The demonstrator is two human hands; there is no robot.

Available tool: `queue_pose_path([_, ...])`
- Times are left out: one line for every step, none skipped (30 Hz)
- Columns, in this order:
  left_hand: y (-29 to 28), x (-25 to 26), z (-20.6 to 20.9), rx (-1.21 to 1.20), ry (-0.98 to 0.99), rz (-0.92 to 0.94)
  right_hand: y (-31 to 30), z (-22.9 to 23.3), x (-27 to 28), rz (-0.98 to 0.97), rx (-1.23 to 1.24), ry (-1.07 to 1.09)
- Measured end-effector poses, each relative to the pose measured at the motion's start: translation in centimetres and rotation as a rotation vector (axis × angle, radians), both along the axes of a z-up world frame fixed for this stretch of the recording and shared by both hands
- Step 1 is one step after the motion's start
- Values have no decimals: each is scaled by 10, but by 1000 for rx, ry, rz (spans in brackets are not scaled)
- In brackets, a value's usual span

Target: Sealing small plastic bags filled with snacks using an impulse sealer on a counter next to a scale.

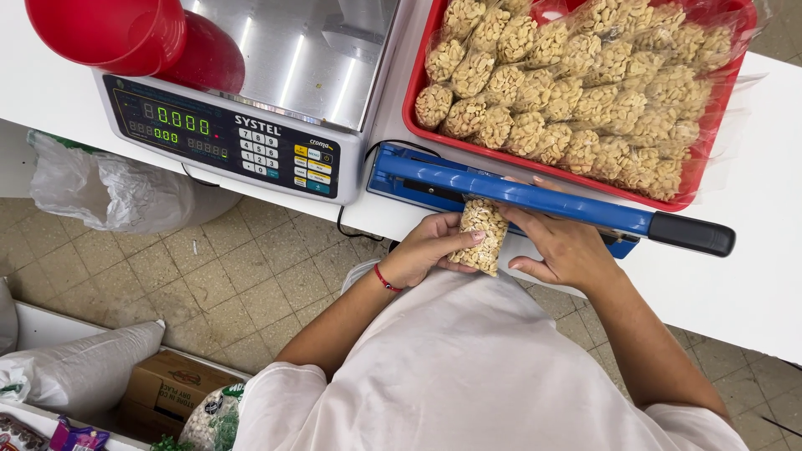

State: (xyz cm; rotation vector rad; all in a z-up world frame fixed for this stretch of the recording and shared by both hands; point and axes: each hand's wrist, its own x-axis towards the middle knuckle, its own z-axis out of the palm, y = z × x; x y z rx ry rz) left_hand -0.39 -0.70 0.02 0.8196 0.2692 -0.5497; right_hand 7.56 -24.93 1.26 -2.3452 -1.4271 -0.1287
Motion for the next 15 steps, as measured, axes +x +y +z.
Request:
queue_pose_path([0,0,0,0,1,-1,7,8,1,-1,0,1])
queue_pose_path([0,0,0,-2,1,3,15,17,2,13,-9,1])
queue_pose_path([-1,0,0,-5,0,7,22,25,3,26,-19,1])
queue_pose_path([-1,-1,-1,-6,0,6,20,26,4,25,-20,2])
queue_pose_path([-1,-1,-1,-6,1,6,18,27,5,27,-12,-5])
queue_pose_path([-1,-1,-2,-6,1,7,16,28,6,30,-4,-13])
queue_pose_path([-1,0,-3,-7,0,6,7,25,5,29,-5,-14])
queue_pose_path([0,0,-5,-3,-2,3,-2,22,4,1,-2,0])
queue_pose_path([0,-1,-6,0,0,1,-11,18,2,-26,0,18])
queue_pose_path([-1,-1,-6,-2,2,2,-24,10,-1,-25,-3,20])
queue_pose_path([0,-1,-5,-2,0,4,-36,1,-4,-68,-1,-5])
queue_pose_path([0,-1,-5,-2,-3,5,-48,-8,-6,-112,0,-30])
queue_pose_path([0,-2,-5,-1,-2,5,-53,-7,-12,-112,1,-29])
queue_pose_path([0,-2,-6,0,2,7,-58,-6,-18,-117,37,-151])
queue_pose_path([-1,-1,-6,1,4,7,-63,-5,-23,-124,73,-276])
